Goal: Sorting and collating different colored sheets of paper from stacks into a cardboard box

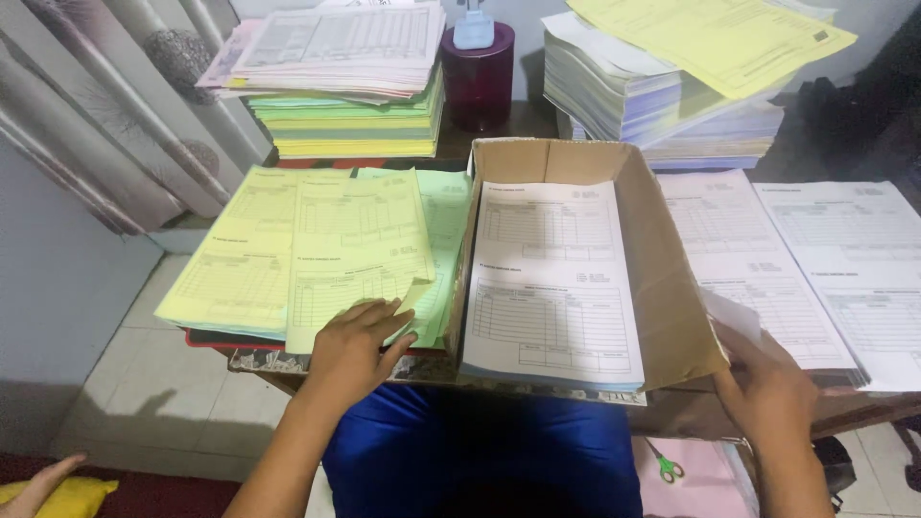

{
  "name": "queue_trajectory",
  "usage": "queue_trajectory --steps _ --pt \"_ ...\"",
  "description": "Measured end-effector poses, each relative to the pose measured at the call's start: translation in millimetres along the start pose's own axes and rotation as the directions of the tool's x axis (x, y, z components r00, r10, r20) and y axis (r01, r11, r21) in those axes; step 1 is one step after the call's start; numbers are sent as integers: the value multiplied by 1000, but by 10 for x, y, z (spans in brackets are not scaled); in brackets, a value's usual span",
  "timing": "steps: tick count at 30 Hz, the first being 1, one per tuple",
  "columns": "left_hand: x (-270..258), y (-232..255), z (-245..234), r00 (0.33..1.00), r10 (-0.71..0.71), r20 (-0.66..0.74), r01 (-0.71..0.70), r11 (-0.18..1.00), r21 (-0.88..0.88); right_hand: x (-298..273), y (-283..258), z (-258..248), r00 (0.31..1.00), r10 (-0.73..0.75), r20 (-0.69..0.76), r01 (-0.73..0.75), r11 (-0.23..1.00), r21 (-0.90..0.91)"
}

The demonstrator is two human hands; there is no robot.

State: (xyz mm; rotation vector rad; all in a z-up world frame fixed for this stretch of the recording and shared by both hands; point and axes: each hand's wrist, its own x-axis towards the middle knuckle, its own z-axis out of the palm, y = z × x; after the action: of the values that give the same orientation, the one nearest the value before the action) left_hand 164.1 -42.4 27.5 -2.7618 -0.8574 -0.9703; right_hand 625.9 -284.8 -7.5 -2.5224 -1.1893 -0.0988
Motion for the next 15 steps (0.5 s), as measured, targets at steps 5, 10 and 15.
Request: queue_trajectory --steps 5,10,15 --pt "5 -8 -15 1000 -22 10 22 1000 -5 33 134 108 1000 -4 10 4 1000 2" --pt "2 -53 -7 999 -34 34 34 999 -11 79 128 104 999 17 48 -15 999 -46" --pt "19 -24 -65 1000 0 16 0 1000 -8 38 195 172 998 -45 -43 44 999 -12"
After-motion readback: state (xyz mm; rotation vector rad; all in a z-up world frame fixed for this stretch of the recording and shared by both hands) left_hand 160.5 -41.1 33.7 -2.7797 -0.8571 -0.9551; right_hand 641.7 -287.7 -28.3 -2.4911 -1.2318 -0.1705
